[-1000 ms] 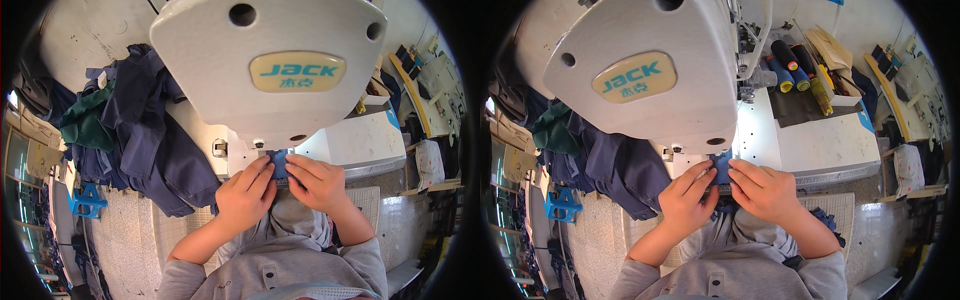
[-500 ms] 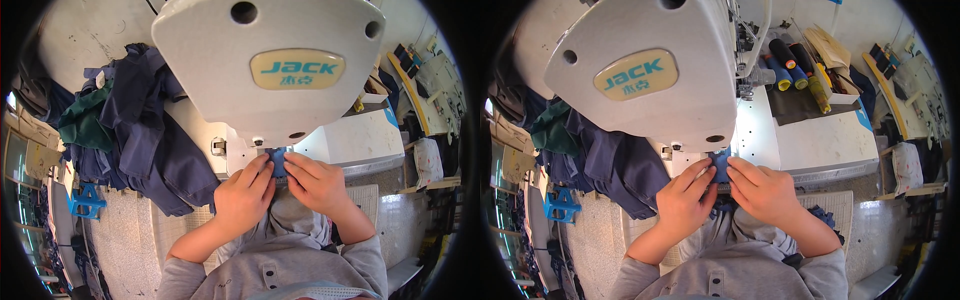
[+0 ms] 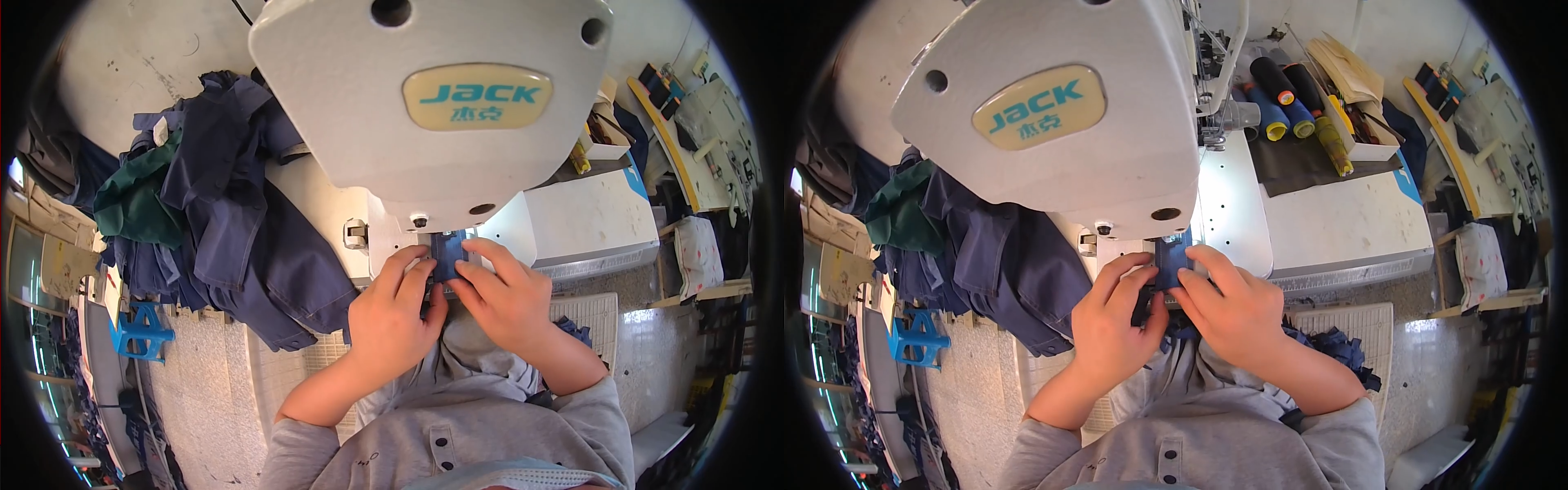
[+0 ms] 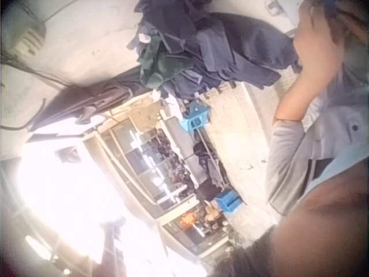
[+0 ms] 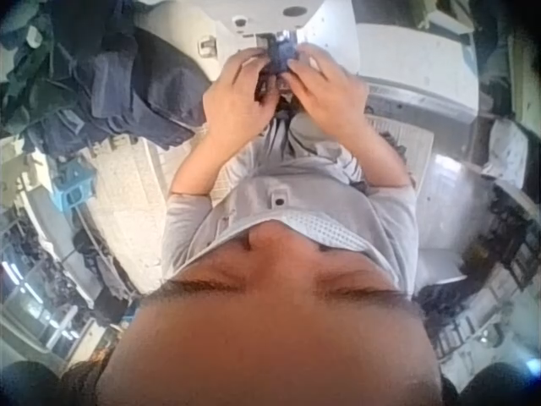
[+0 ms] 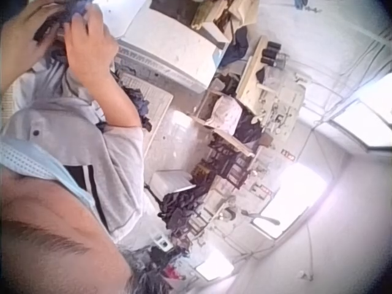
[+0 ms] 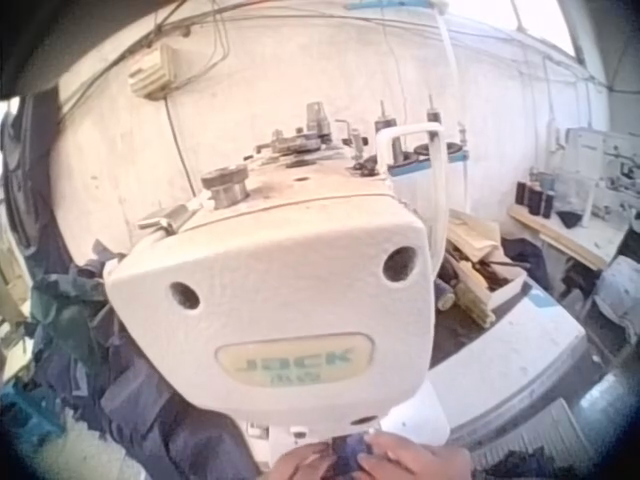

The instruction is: Sewing pieces of fabric using a sewing machine.

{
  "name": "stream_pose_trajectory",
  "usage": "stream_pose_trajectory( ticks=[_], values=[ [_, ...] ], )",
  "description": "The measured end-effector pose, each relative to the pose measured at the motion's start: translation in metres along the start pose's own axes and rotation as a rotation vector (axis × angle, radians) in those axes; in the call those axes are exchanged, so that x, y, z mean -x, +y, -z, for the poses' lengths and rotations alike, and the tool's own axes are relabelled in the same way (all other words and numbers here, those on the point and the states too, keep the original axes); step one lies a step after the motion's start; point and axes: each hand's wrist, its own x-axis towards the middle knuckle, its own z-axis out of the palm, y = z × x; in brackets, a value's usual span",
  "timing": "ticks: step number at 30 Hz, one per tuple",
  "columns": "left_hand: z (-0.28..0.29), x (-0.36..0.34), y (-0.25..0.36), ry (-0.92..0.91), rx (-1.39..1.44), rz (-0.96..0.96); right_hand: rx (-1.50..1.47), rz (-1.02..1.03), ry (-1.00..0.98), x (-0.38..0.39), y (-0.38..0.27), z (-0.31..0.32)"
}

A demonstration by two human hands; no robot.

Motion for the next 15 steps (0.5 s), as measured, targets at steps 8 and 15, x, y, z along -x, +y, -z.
stream_pose_trajectory(
  ticks=[8, 15],
  values=[
    [0.003, 0.011, 0.004, 0.055, -0.079, 0.074, 0.051, -0.015, -0.025, -0.004, -0.005, 0.002],
    [0.005, 0.012, 0.003, 0.096, -0.03, 0.048, 0.081, -0.033, -0.009, -0.004, -0.008, -0.001]
  ],
)
